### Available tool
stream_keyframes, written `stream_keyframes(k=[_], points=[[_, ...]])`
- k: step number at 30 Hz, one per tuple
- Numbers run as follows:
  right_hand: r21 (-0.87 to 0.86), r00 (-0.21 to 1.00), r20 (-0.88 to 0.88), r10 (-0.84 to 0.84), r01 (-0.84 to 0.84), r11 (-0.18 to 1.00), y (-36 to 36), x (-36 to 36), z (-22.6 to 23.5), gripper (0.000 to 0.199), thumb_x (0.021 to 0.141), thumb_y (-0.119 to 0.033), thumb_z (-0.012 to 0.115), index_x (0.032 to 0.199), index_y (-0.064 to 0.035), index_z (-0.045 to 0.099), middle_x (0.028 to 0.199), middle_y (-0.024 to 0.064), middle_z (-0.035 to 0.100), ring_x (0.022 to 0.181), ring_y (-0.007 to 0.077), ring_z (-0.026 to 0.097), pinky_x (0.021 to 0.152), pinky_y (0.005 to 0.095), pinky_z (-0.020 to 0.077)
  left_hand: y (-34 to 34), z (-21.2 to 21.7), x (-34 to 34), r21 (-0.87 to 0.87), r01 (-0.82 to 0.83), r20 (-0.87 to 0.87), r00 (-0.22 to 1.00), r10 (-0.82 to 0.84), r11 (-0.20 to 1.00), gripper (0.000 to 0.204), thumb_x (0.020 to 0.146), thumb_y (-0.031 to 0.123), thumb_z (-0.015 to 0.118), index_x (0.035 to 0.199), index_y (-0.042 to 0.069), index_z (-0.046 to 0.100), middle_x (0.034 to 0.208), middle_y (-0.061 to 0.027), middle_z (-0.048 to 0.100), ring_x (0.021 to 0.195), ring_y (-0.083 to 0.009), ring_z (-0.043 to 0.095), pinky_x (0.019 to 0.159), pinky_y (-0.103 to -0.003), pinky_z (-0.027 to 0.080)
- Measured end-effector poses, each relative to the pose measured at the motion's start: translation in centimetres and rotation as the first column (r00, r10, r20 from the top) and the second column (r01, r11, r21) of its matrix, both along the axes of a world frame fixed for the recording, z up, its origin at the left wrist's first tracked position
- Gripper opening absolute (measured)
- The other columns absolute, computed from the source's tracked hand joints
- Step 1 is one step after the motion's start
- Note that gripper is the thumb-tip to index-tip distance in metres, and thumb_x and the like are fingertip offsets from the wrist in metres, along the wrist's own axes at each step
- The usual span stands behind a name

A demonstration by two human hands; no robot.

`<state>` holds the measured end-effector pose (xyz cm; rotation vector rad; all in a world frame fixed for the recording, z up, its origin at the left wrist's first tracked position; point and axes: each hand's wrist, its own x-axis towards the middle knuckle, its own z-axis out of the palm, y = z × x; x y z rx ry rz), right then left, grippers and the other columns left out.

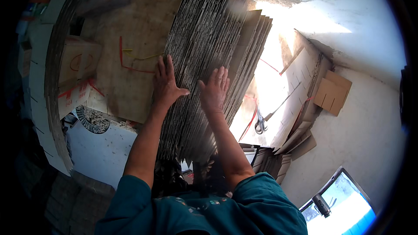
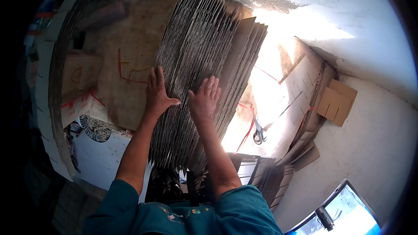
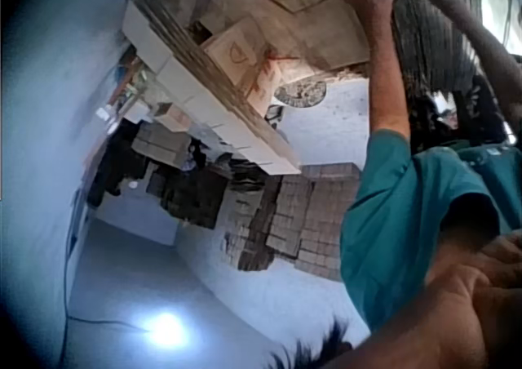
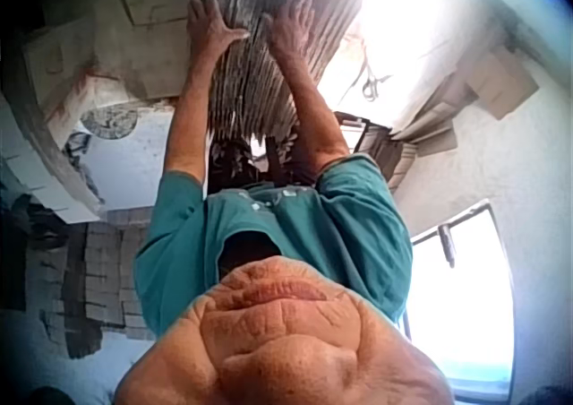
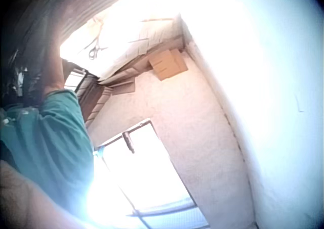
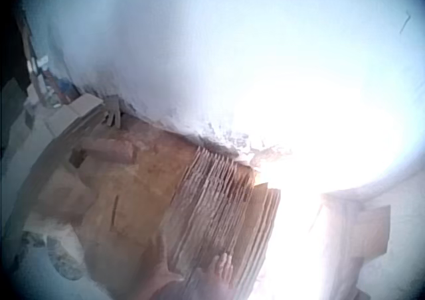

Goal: The person gathers and aligns a stack of thin paper sheets on a workbench, then uses red and yellow plastic ties to secure the bundle. The person adjusts the stack and ties the bundle multiple times to ensure it is held together.

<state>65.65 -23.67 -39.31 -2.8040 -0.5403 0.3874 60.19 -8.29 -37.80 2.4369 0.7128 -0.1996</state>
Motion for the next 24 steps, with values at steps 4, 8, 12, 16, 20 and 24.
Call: stream_keyframes(k=[4,8,12,16,20,24], points=[[0.134,1.0,-0.007,0.029,-0.028,0.991,1.2,-0.2,-0.4,0.068,0.085,-0.027,0.059,0.135,0.0072,0.029,0.146,0.0221,0.021,0.139,0.0331,0.013,0.111,0.0394,0.0194,0.0,-0.1,0.0,0.011,0.004,0.002,1.0,-0.004,1.0,0.13,0.044,0.033,0.088,0.144,0.007,0.009,0.145,-0.026,0.017,0.131,-0.0425,0.024,0.099,-0.052,0.033],[0.256,0.996,-0.084,0.007,0.015,0.967,0.5,0.0,-0.1,0.071,0.082,-0.027,0.062,0.137,0.0032,0.029,0.147,0.0207,0.023,0.139,0.0352,0.016,0.11,0.0445,0.0203,0.1,-0.1,0.0,-0.005,0.005,0.019,1.0,-0.005,1.0,0.131,0.043,0.033,0.088,0.144,0.007,0.009,0.144,-0.0273,0.018,0.13,-0.0437,0.025,0.099,-0.053,0.033],[0.049,0.968,0.154,-0.196,0.191,0.98,-3.7,0.1,2.1,0.08,0.079,-0.027,0.065,0.14,0.0014,0.023,0.144,0.0231,0.026,0.137,0.0375,0.02,0.109,0.0442,0.0235,0.4,-0.2,-0.2,-0.049,-0.002,0.044,0.999,0.004,0.999,0.132,0.043,0.031,0.088,0.144,0.006,0.008,0.143,-0.0301,0.017,0.13,-0.0468,0.024,0.101,-0.053,0.031],[0.122,0.889,-0.032,-0.456,0.456,0.881,-7.4,-0.8,0.2,0.088,0.074,-0.026,0.068,0.141,0.0023,0.018,0.142,0.0253,0.029,0.133,0.0405,0.024,0.108,0.0432,0.026,0.3,-0.3,0.0,-0.049,0.013,0.068,0.998,-0.01,0.999,0.131,0.044,0.029,0.088,0.144,0.006,0.008,0.143,-0.0302,0.016,0.13,-0.0466,0.024,0.102,-0.053,0.03],[0.077,0.907,-0.092,-0.411,0.418,0.905,-8.3,-0.6,-0.7,0.091,0.072,-0.025,0.068,0.141,0.0027,0.016,0.14,0.0256,0.031,0.128,0.042,0.033,0.103,0.043,0.0336,0.1,-0.3,-0.1,-0.047,0.016,0.055,0.998,-0.013,0.999,0.13,0.044,0.028,0.088,0.145,0.006,0.008,0.143,-0.0299,0.016,0.13,-0.0464,0.023,0.101,-0.054,0.031],[0.099,0.906,-0.137,-0.401,0.416,0.904,-6.9,0.0,0.1,0.09,0.071,-0.024,0.068,0.142,-0.0031,0.017,0.137,0.025,0.036,0.12,0.04,0.043,0.093,0.0432,0.0426,0.2,-0.4,-0.1,-0.04,0.012,0.029,1.0,-0.011,0.999,0.131,0.045,0.03,0.088,0.145,0.008,0.007,0.144,-0.0291,0.014,0.131,-0.0466,0.022,0.101,-0.054,0.031]])
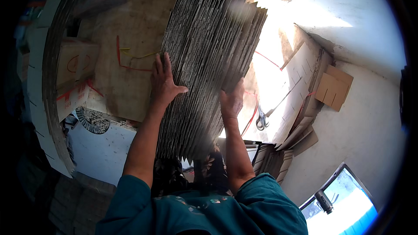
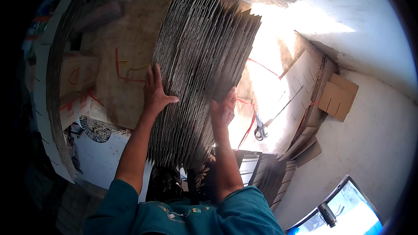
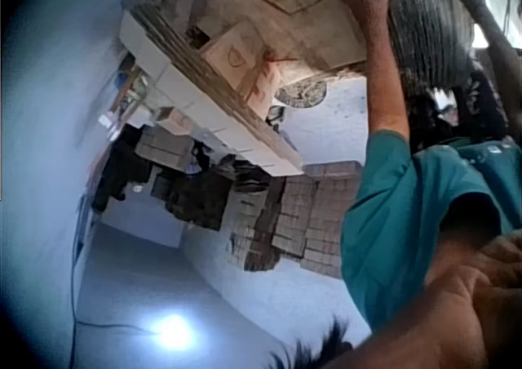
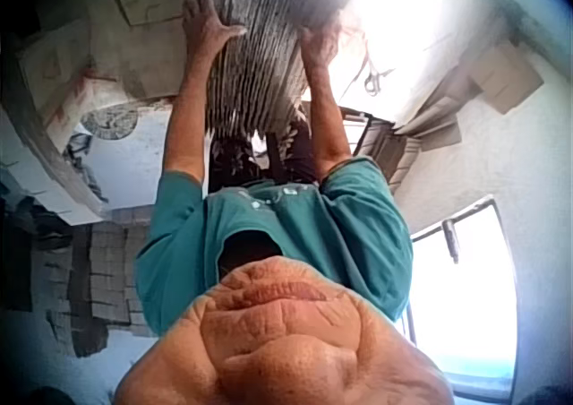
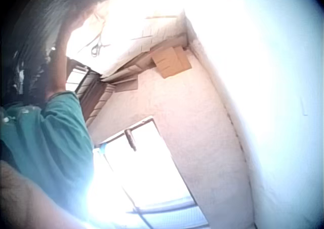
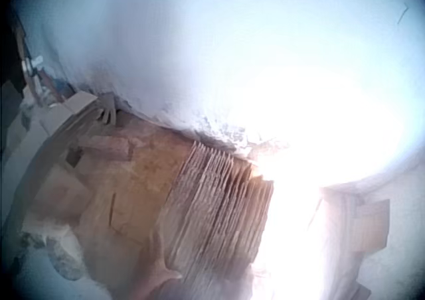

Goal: The person gathers and aligns a stack of thin paper sheets on a workbench, then uses red and yellow plastic ties to secure the bundle. The person adjusts the stack and ties the bundle multiple times to ensure it is held together.

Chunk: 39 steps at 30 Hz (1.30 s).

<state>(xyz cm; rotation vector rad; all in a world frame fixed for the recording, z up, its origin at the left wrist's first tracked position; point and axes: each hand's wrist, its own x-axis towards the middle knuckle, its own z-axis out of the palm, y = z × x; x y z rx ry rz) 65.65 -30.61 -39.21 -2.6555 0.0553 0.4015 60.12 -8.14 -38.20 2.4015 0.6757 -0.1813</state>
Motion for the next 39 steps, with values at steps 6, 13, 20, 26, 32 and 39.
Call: stream_keyframes(k=[6,13,20,26,32,39], points=[[-0.005,0.989,0.004,0.145,-0.145,0.989,2.9,0.4,0.9,0.085,0.07,-0.009,0.062,0.142,-0.0073,0.017,0.128,0.0266,0.04,0.108,0.0416,0.051,0.083,0.045,0.0469,0.0,-0.1,0.0,-0.01,-0.004,0.009,1.0,0.004,1.0,0.132,0.045,0.03,0.088,0.146,0.01,0.005,0.145,-0.0283,0.013,0.131,-0.0466,0.021,0.102,-0.054,0.03],[-0.063,0.988,-0.059,0.144,-0.147,0.987,3.7,0.8,1.4,0.084,0.068,-0.004,0.056,0.143,-0.0093,0.019,0.123,0.03,0.041,0.102,0.0431,0.053,0.078,0.0452,0.048,0.1,0.1,0.0,-0.009,-0.012,0.007,1.0,0.012,1.0,0.131,0.045,0.029,0.088,0.145,0.008,0.006,0.145,-0.0289,0.014,0.13,-0.0467,0.023,0.103,-0.053,0.029],[-0.098,0.989,-0.017,0.146,-0.147,0.984,3.8,0.6,2.2,0.078,0.07,-0.005,0.054,0.142,-0.0179,0.027,0.126,0.0347,0.038,0.105,0.0455,0.052,0.079,0.0463,0.0487,0.1,0.2,0.0,-0.008,-0.009,-0.007,1.0,0.009,1.0,0.131,0.044,0.028,0.088,0.145,0.007,0.006,0.145,-0.0296,0.014,0.13,-0.0463,0.023,0.103,-0.052,0.029],[-0.092,0.989,-0.073,0.126,-0.132,0.987,3.2,1.9,2.1,0.074,0.072,-0.003,0.051,0.141,-0.0204,0.03,0.127,0.034,0.038,0.106,0.0455,0.052,0.079,0.0461,0.0485,0.1,0.2,0.0,-0.019,-0.008,-0.009,1.0,0.008,1.0,0.131,0.045,0.028,0.087,0.145,0.007,0.006,0.145,-0.029,0.013,0.131,-0.0467,0.023,0.104,-0.052,0.028],[-0.489,0.807,0.345,0.48,-0.282,0.826,2.9,0.8,1.2,0.06,0.078,0.001,0.048,0.136,-0.0091,0.036,0.131,0.0247,0.041,0.1,0.043,0.056,0.08,0.0452,0.048,0.1,0.0,-0.1,-0.02,-0.012,-0.007,1.0,0.012,1.0,0.13,0.047,0.028,0.087,0.146,0.009,0.005,0.145,-0.0288,0.013,0.13,-0.047,0.023,0.102,-0.053,0.03],[-0.068,0.955,0.003,0.297,-0.296,0.953,2.5,-0.5,0.6,0.047,0.083,-0.003,0.046,0.129,0.0023,0.039,0.091,0.022,0.061,0.08,0.0373,0.062,0.066,0.0438,0.0492,0.1,-0.1,-0.2,-0.009,-0.006,0.0,1.0,0.006,1.0,0.13,0.046,0.028,0.087,0.146,0.009,0.006,0.145,-0.0291,0.014,0.13,-0.0473,0.024,0.102,-0.053,0.031]])
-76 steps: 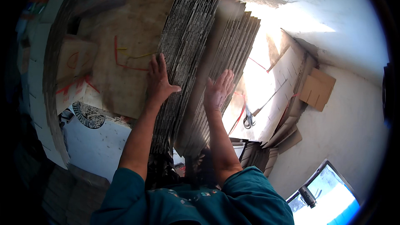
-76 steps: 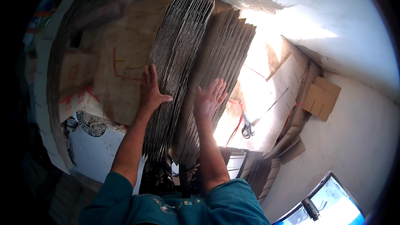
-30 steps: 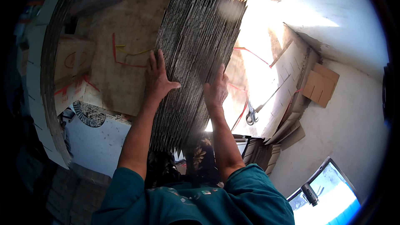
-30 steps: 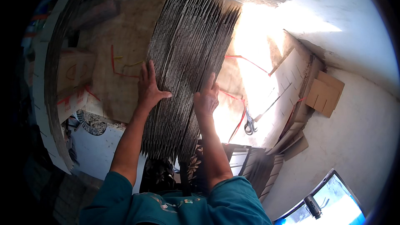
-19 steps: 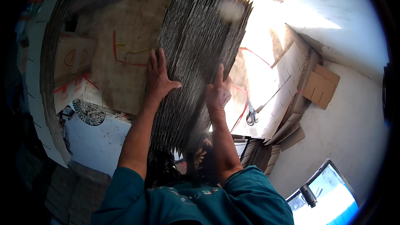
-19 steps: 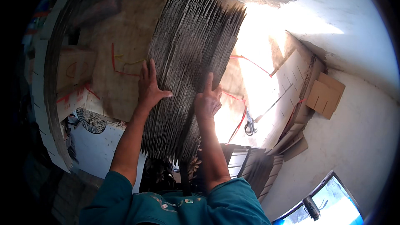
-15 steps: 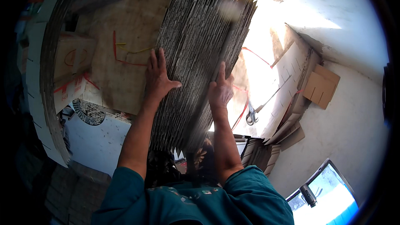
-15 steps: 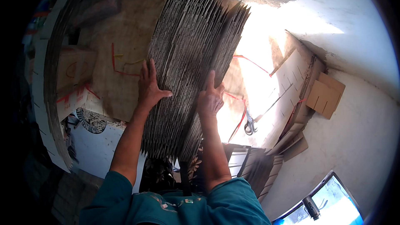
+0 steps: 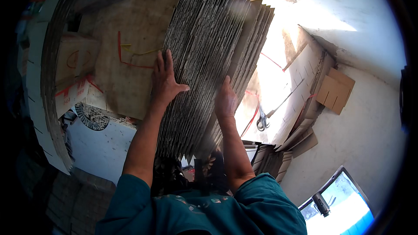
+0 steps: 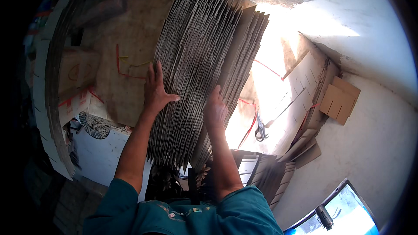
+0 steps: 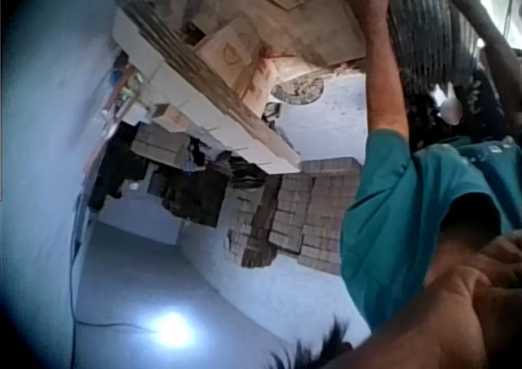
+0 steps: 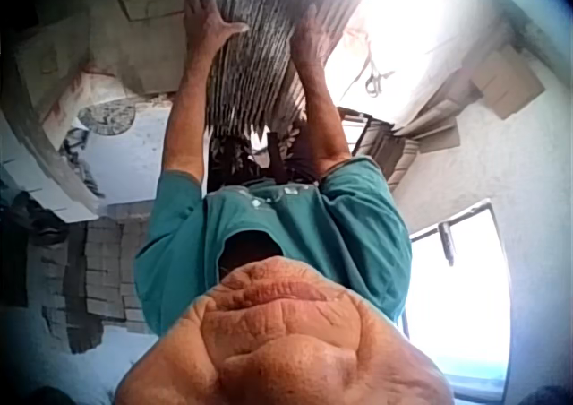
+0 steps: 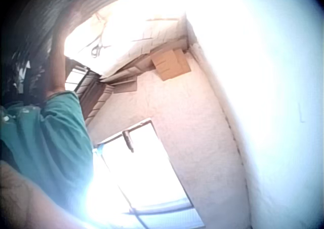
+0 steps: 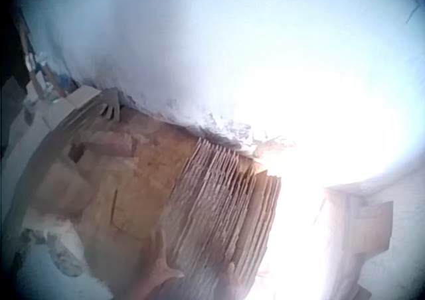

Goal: The person gathers and aligns a stack of thin paper sheets on a workbench, then uses red and yellow plastic ties to secure the bundle. The person adjusts the stack and ties the bundle multiple times to ensure it is held together.

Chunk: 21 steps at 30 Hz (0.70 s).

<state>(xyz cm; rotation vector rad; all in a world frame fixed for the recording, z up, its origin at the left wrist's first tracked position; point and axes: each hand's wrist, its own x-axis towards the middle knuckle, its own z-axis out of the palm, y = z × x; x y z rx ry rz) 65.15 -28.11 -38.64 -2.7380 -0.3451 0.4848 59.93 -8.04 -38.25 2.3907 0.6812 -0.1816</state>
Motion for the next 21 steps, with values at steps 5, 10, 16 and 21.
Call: stream_keyframes(k=[5,10,16,21], points=[[-0.021,0.988,-0.126,-0.088,0.086,0.996,0.7,0.7,1.2,0.049,0.084,-0.004,0.046,0.132,0.002,0.036,0.069,0.0219,0.06,0.066,0.0393,0.061,0.059,0.0454,0.0481,0.1,0.1,0.1,-0.008,0.002,0.015,1.0,-0.002,1.0,0.13,0.046,0.028,0.087,0.145,0.008,0.007,0.144,-0.0294,0.015,0.13,-0.0473,0.024,0.102,-0.053,0.03],[0.034,0.987,-0.072,-0.144,0.147,0.989,-0.2,0.9,0.1,0.055,0.084,-0.006,0.047,0.137,-0.0016,0.03,0.068,0.0226,0.059,0.067,0.0409,0.061,0.06,0.0471,0.0468,0.2,0.1,0.1,-0.016,0.004,0.02,1.0,-0.004,1.0,0.13,0.046,0.028,0.087,0.145,0.008,0.007,0.145,-0.0296,0.014,0.13,-0.047,0.023,0.102,-0.053,0.029],[0.083,0.992,-0.098,-0.079,0.087,0.993,-0.1,0.9,0.7,0.061,0.084,-0.002,0.044,0.141,-0.0004,0.021,0.082,0.0258,0.06,0.074,0.0421,0.061,0.064,0.0485,0.0461,0.2,0.0,-0.1,-0.017,0.01,0.022,1.0,-0.009,1.0,0.13,0.047,0.028,0.087,0.146,0.009,0.006,0.145,-0.0297,0.014,0.13,-0.0466,0.023,0.102,-0.053,0.029],[-0.021,0.969,-0.207,-0.136,0.135,0.991,1.0,1.2,1.5,0.063,0.084,-0.002,0.043,0.141,0.002,0.017,0.091,0.0268,0.06,0.083,0.0416,0.06,0.071,0.0471,0.0468,0.2,0.1,-0.1,-0.024,0.007,0.024,1.0,-0.007,1.0,0.129,0.048,0.028,0.087,0.146,0.01,0.005,0.145,-0.0296,0.013,0.131,-0.0462,0.023,0.101,-0.053,0.03]])
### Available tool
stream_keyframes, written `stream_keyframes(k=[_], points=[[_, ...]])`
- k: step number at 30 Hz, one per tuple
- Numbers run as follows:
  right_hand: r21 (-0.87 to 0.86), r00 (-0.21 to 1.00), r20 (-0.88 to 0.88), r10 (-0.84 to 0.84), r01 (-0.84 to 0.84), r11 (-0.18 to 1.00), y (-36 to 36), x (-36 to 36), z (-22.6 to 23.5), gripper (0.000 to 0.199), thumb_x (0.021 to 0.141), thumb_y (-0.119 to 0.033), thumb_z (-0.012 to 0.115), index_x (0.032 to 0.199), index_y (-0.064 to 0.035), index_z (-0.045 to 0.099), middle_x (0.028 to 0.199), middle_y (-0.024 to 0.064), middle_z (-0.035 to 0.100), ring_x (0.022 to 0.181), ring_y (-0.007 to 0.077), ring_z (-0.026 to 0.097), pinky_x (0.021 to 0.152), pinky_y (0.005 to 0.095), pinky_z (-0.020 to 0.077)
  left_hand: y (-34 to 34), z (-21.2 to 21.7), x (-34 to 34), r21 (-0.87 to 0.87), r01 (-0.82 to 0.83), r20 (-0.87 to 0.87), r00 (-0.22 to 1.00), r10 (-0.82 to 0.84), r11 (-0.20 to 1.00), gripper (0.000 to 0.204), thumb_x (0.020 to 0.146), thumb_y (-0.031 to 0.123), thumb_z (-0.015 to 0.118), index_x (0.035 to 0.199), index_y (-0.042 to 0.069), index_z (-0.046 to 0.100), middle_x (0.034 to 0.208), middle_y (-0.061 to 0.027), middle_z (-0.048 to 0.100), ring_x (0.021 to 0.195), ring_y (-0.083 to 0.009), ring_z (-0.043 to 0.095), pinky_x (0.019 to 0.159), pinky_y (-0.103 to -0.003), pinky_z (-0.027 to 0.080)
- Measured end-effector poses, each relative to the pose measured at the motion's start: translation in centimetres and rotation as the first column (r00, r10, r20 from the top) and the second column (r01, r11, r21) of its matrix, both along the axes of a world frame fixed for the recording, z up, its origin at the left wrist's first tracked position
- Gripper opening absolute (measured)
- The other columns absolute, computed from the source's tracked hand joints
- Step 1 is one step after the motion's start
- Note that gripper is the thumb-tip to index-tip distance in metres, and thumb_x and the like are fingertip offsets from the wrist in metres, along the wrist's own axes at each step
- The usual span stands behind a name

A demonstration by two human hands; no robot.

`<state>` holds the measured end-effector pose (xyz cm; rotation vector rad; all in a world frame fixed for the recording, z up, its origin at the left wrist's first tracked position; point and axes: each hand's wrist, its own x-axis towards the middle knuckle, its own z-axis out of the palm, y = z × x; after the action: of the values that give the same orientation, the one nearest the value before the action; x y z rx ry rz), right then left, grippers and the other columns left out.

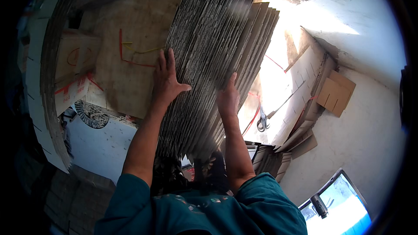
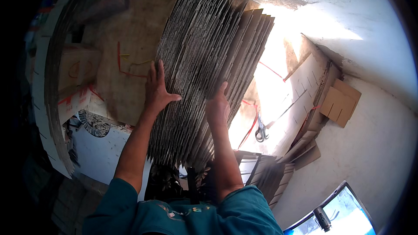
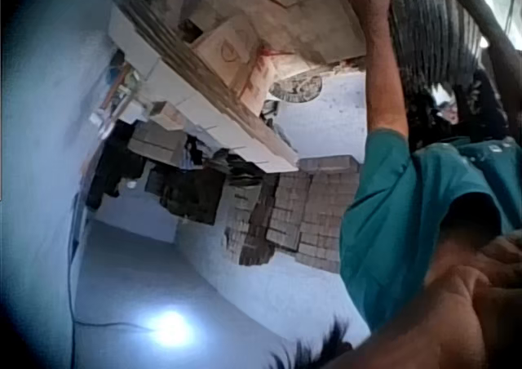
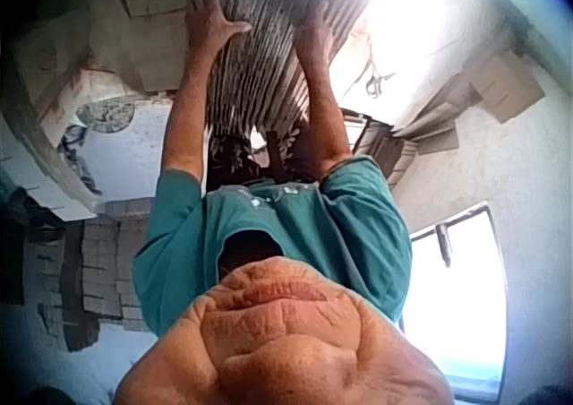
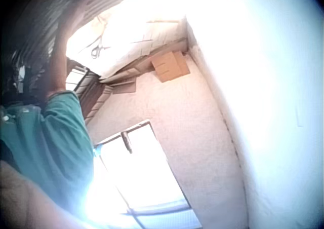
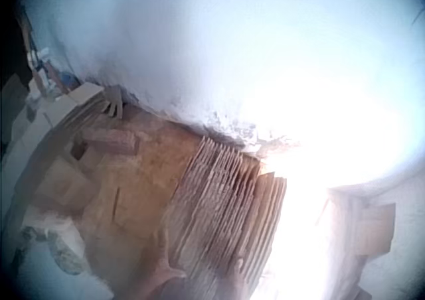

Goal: The person gathers and aligns a stack of thin paper sheets on a workbench, then uses red and yellow plastic ties to secure the bundle. The person adjusts the stack and ties the bundle multiple times to ensure it is held together.

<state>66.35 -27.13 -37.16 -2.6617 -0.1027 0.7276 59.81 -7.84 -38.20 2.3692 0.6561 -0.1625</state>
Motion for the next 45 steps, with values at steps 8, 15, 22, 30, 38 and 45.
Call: stream_keyframes(k=[8,15,22,30,38,45], points=[[0.059,0.995,0.095,0.029,-0.035,0.998,0.1,1.0,1.1,0.067,0.077,0.001,0.048,0.138,0.0066,0.02,0.099,0.0298,0.057,0.084,0.0431,0.059,0.072,0.0469,0.0469,-0.1,-0.1,0.0,0.004,0.003,-0.006,1.0,-0.003,1.0,0.13,0.047,0.029,0.087,0.146,0.01,0.005,0.145,-0.0297,0.012,0.13,-0.0462,0.023,0.099,-0.054,0.032],[0.038,0.992,0.11,0.06,-0.064,0.997,1.8,3.1,2.3,0.065,0.08,0.002,0.044,0.139,0.0069,0.018,0.101,0.0313,0.056,0.088,0.043,0.059,0.074,0.0466,0.0472,0.1,0.0,0.0,-0.006,-0.004,-0.004,1.0,0.004,1.0,0.131,0.046,0.03,0.087,0.146,0.009,0.005,0.145,-0.0299,0.012,0.131,-0.0461,0.023,0.1,-0.054,0.031],[-0.018,0.973,0.213,0.09,-0.088,0.996,1.4,2.9,-1.6,0.058,0.082,0.0,0.046,0.137,0.0032,0.028,0.09,0.0241,0.061,0.077,0.0389,0.061,0.066,0.0442,0.0479,0.0,-0.1,0.1,-0.028,-0.015,0.015,1.0,0.015,1.0,0.128,0.047,0.026,0.087,0.146,0.009,0.006,0.145,-0.0298,0.013,0.131,-0.046,0.023,0.101,-0.053,0.029],[0.037,0.843,0.518,-0.145,0.148,0.988,-3.6,2.0,-1.3,0.06,0.082,-0.01,0.058,0.135,0.0013,0.034,0.126,0.026,0.047,0.117,0.0441,0.044,0.098,0.0436,0.0375,0.1,-0.3,-0.2,-0.019,-0.012,0.007,1.0,0.012,1.0,0.129,0.048,0.027,0.087,0.146,0.012,0.005,0.146,-0.0283,0.012,0.131,-0.0461,0.022,0.101,-0.055,0.029],[0.202,0.93,0.186,-0.318,0.28,0.938,-4.0,1.8,-2.6,0.065,0.077,-0.017,0.067,0.132,0.0024,0.039,0.105,0.0251,0.061,0.096,0.036,0.061,0.084,0.0389,0.0472,0.0,-0.1,0.1,-0.014,-0.011,0.009,1.0,0.011,1.0,0.128,0.047,0.028,0.087,0.146,0.011,0.007,0.146,-0.0275,0.013,0.131,-0.0457,0.023,0.1,-0.055,0.031],[0.186,0.966,0.096,-0.242,0.221,0.957,-0.6,2.7,-1.5,0.07,0.072,-0.02,0.072,0.133,-0.0039,0.041,0.082,0.0135,0.066,0.073,0.0266,0.064,0.067,0.0361,0.0491,0.1,-0.3,0.1,0.018,-0.006,0.01,1.0,0.006,1.0,0.128,0.046,0.028,0.088,0.145,0.01,0.008,0.145,-0.0285,0.014,0.131,-0.0456,0.024,0.101,-0.053,0.031]])
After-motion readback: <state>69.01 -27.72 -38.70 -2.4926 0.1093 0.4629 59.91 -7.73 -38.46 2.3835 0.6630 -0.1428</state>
